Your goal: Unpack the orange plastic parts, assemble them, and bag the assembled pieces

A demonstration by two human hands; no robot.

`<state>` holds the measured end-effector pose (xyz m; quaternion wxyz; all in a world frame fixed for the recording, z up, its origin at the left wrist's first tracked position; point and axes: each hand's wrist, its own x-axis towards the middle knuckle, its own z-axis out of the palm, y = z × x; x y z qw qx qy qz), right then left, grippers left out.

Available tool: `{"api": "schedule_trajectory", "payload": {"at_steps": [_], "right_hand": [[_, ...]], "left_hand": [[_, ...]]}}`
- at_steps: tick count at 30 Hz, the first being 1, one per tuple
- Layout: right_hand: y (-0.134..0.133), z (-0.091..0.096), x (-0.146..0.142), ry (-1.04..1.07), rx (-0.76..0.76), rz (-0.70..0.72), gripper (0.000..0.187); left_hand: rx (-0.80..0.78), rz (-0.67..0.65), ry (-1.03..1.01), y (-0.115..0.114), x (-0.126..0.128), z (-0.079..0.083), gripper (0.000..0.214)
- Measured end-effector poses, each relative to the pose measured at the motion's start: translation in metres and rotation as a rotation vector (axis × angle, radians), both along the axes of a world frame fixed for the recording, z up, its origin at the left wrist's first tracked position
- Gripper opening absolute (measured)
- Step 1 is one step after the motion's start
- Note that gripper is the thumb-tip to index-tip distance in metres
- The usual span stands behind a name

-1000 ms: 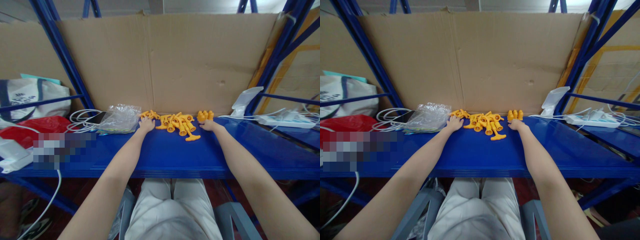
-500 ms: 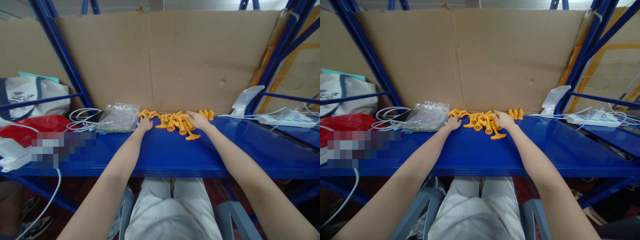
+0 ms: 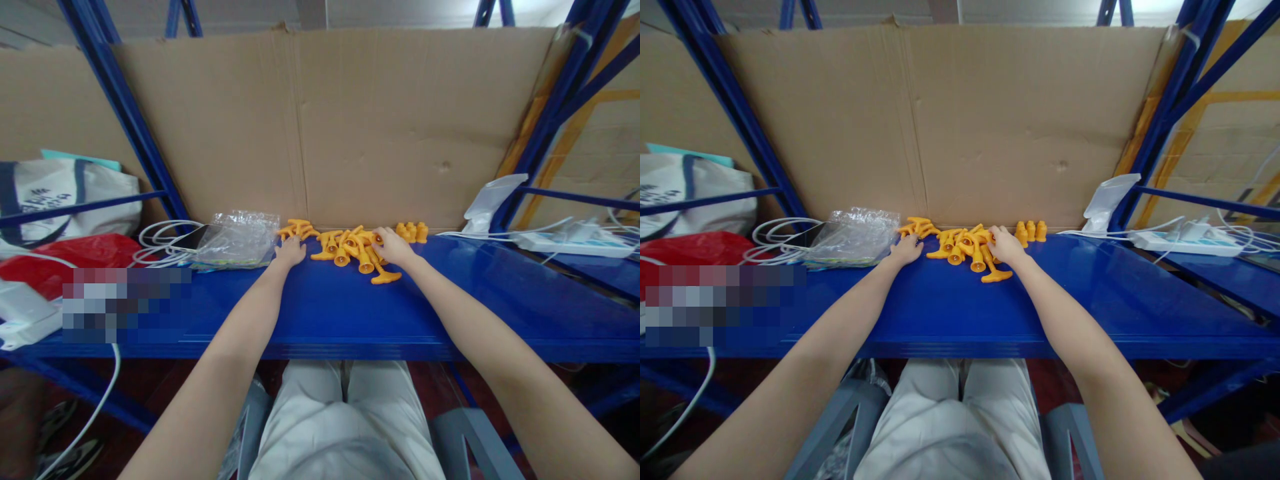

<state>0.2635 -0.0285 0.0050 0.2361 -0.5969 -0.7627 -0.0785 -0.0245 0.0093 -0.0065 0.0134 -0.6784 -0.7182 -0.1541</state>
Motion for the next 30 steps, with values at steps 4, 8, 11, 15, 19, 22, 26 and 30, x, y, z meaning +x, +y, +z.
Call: {"api": "schedule_trajectory", "payload": {"at_steps": [4, 8, 11, 15, 19, 22, 26, 30], "right_hand": [[0.0040, -0.0040, 0.0035, 0.002, 0.045, 0.033, 0.035], [0.0063, -0.0059, 0.0057, 0.014, 0.044, 0.035, 0.037], [0.0047, -0.0043, 0.0045, 0.024, 0.027, 0.030, 0.038], [0.0022, -0.0022, 0.0027, 0.029, 0.011, 0.025, 0.040], [0.0031, -0.0031, 0.0034, 0.034, 0.015, 0.032, 0.041], [0.0052, -0.0051, 0.0044, 0.046, 0.030, 0.042, 0.039], [0.0069, -0.0063, 0.0037, 0.066, 0.061, 0.038, 0.033], [0.0066, -0.0052, 0.0019, 0.069, 0.060, 0.024, 0.025]], "left_hand": [[-0.013, -0.023, 0.005, 0.0027, 0.0009, -0.0021, 0.053], [-0.020, -0.024, -0.017, 0.0046, 0.0004, -0.0029, 0.054], [-0.015, -0.024, -0.030, 0.0053, -0.0006, -0.0028, 0.055], [0.000, -0.025, -0.051, 0.0042, -0.0004, -0.0023, 0.060], [0.039, -0.037, -0.042, 0.0011, 0.0014, -0.0018, 0.059], [0.086, -0.058, -0.001, -0.0010, 0.0030, -0.0007, 0.056], [0.115, -0.058, 0.085, -0.0024, 0.0051, 0.0015, 0.052], [0.081, -0.048, 0.141, -0.0025, 0.0054, 0.0022, 0.049]]}}
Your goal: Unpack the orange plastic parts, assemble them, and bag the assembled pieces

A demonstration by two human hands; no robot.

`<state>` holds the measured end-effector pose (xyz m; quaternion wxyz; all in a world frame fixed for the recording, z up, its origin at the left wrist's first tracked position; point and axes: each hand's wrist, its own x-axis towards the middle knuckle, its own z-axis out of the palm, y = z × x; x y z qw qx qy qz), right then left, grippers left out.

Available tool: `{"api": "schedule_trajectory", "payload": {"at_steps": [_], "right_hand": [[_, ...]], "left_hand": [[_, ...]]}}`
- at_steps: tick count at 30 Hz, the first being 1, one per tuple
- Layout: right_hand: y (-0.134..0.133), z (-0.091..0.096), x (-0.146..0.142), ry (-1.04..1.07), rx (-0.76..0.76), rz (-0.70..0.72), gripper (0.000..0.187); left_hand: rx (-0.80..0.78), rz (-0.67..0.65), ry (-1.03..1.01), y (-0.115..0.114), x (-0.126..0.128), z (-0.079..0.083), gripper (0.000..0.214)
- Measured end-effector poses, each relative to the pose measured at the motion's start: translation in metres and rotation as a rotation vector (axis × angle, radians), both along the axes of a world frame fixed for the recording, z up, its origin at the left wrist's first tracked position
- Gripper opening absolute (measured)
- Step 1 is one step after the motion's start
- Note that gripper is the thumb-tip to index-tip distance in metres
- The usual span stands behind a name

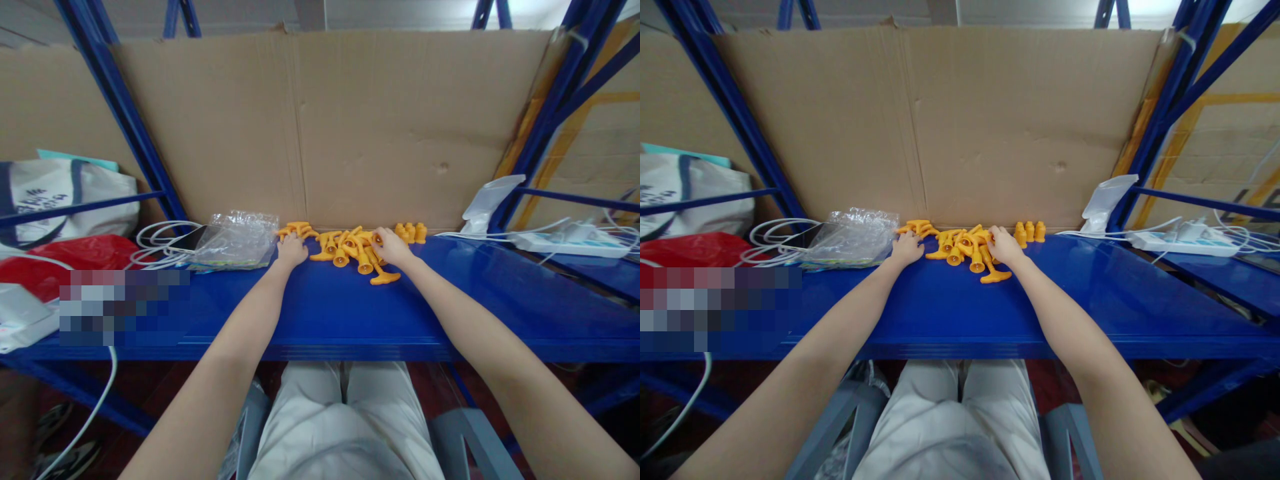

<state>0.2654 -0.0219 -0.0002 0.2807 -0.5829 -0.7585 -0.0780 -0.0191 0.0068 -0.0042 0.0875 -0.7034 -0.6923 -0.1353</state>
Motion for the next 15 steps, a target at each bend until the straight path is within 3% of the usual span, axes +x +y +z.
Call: {"api": "schedule_trajectory", "payload": {"at_steps": [15], "right_hand": [[0.0042, -0.0029, 0.0016, 0.007, 0.006, 0.002, 0.022]], "left_hand": [[-0.088, 0.025, -0.060, 0.0000, -0.0003, -0.0016, 0.061]]}}
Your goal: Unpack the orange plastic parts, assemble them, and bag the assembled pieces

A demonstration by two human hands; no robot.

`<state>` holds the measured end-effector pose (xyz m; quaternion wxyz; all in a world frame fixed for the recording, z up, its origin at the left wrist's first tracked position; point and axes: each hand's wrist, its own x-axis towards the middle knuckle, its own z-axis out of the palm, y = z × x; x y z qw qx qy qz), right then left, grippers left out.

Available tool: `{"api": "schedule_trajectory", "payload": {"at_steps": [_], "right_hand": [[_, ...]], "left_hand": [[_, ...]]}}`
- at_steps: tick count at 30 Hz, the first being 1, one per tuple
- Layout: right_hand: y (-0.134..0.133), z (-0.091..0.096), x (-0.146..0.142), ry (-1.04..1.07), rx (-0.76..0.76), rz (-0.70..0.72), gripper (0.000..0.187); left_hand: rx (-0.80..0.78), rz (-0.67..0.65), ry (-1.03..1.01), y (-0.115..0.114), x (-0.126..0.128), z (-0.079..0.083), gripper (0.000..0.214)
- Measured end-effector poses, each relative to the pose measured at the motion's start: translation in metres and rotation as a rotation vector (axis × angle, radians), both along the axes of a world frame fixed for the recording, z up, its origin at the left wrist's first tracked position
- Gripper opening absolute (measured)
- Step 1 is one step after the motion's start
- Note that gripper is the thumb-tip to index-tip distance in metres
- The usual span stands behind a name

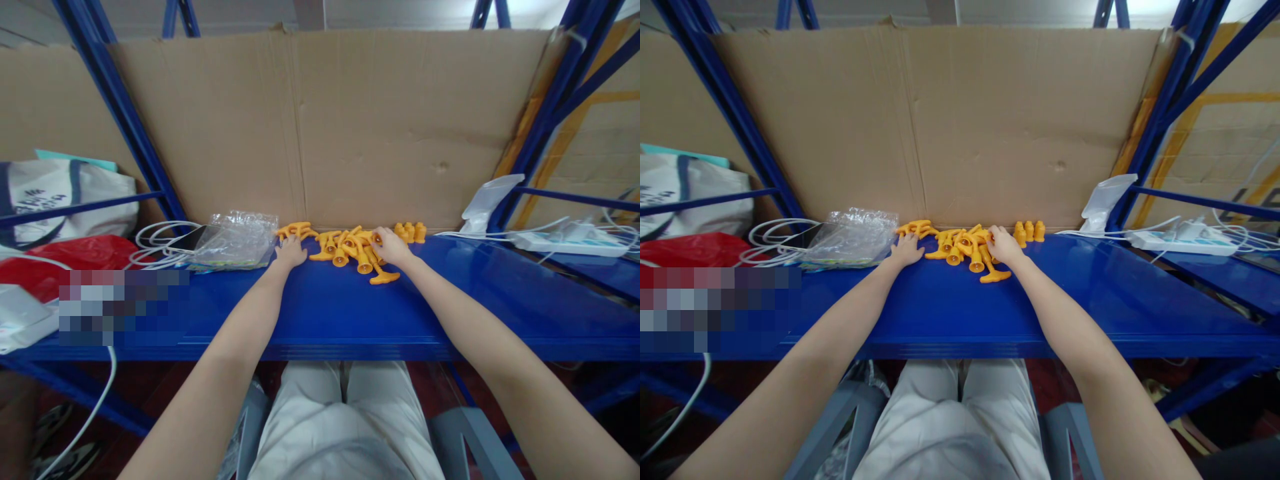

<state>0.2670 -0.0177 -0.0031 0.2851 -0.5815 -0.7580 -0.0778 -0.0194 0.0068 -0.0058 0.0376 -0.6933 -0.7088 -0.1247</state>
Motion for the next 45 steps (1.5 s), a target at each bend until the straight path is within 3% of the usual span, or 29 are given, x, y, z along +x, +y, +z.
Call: {"api": "schedule_trajectory", "payload": {"at_steps": [9, 15, 24, 31, 35, 39, 45], "right_hand": [[0.001, 0.000, 0.001, 0.023, 0.053, -0.005, 0.018], [-0.002, 0.008, 0.007, 0.089, 0.146, -0.013, 0.021], [-0.009, 0.020, 0.008, 0.205, 0.304, 0.021, 0.019], [-0.018, 0.025, -0.004, 0.112, 0.395, 0.314, 0.018], [-0.025, 0.025, -0.021, 0.017, 0.385, 0.482, 0.018], [-0.033, 0.025, -0.036, -0.061, 0.392, 0.593, 0.020], [-0.032, 0.022, -0.038, -0.046, 0.385, 0.561, 0.024]], "left_hand": [[-0.025, 0.016, -0.038, 0.000, -0.001, -0.001, 0.066], [0.154, -0.052, -0.060, -0.005, 0.004, 0.004, 0.062], [0.348, -0.399, -0.034, -0.025, 0.032, 0.018, 0.060], [0.441, -0.621, -0.009, -0.039, 0.051, 0.019, 0.058], [0.424, -0.593, -0.002, -0.043, 0.057, 0.021, 0.055], [0.376, -0.467, -0.026, -0.045, 0.056, 0.026, 0.049], [0.286, -0.311, -0.004, -0.052, 0.051, 0.035, 0.044]]}}
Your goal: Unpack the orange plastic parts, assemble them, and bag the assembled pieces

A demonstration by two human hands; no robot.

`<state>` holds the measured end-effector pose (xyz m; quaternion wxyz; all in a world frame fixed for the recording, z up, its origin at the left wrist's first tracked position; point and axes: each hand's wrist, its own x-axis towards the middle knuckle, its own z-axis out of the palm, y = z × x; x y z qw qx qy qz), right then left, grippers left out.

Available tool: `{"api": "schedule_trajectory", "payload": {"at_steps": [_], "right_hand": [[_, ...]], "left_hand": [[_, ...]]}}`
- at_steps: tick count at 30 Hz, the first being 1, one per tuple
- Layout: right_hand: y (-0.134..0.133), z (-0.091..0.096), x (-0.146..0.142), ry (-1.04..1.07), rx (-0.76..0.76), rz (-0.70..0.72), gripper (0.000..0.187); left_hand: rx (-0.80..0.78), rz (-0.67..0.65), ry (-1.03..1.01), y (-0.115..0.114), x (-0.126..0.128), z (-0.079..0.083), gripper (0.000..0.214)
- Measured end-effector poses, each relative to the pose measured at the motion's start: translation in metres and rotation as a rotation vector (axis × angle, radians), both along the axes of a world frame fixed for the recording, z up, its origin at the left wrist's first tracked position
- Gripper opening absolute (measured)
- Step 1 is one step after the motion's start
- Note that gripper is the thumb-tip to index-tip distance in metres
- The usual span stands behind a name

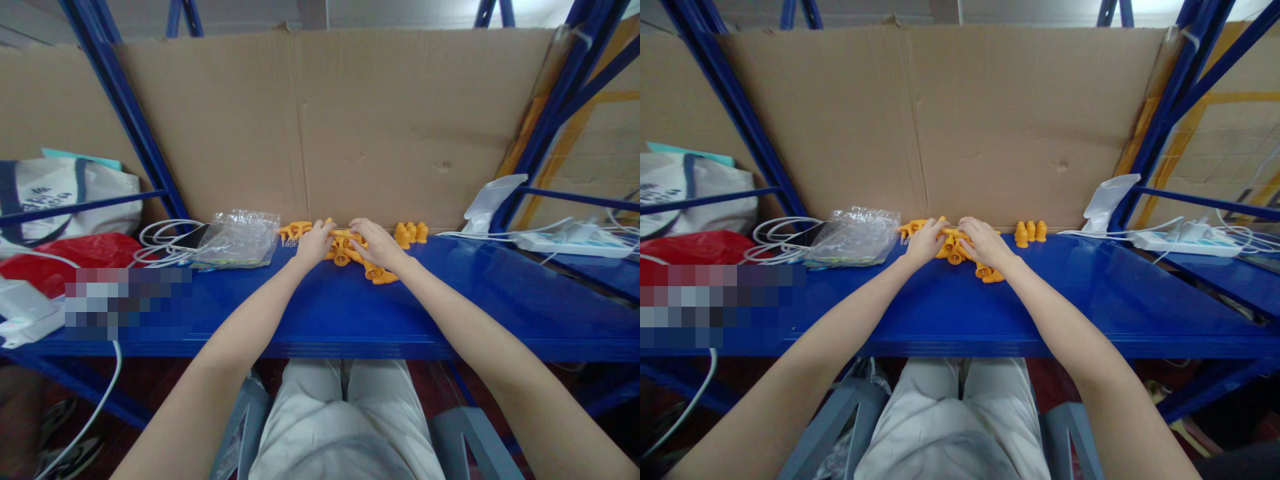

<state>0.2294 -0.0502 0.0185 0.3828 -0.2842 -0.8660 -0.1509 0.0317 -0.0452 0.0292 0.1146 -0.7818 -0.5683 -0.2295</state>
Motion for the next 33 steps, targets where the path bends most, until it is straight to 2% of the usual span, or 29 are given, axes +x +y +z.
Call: {"api": "schedule_trajectory", "payload": {"at_steps": [6, 12, 16, 23, 25, 27, 30, 33], "right_hand": [[0.007, -0.003, 0.008, -0.006, -0.209, -0.170, 0.034], [0.017, -0.012, 0.006, -0.009, -0.352, -0.191, 0.035], [0.020, -0.014, 0.000, -0.027, -0.315, -0.230, 0.033], [0.006, 0.002, -0.006, -0.112, -0.255, -0.379, 0.033], [0.002, 0.005, -0.006, -0.060, -0.288, -0.336, 0.031], [0.000, 0.006, -0.004, 0.041, -0.378, -0.224, 0.027], [-0.004, 0.008, 0.001, 0.145, -0.673, -0.021, 0.025], [-0.008, 0.011, 0.004, 0.161, -0.918, 0.083, 0.040]], "left_hand": [[0.000, 0.024, 0.055, -0.004, 0.001, 0.001, 0.044], [-0.001, 0.016, 0.077, -0.006, 0.004, 0.001, 0.045], [-0.004, 0.011, 0.026, -0.003, 0.003, 0.000, 0.042], [0.025, -0.023, -0.073, 0.003, 0.002, 0.000, 0.039], [0.047, -0.033, -0.069, 0.004, 0.001, -0.001, 0.039], [0.080, -0.043, -0.041, 0.003, -0.001, -0.001, 0.040], [0.131, -0.064, 0.011, 0.000, -0.001, -0.001, 0.041], [0.165, -0.106, 0.025, -0.004, 0.002, 0.001, 0.041]]}}
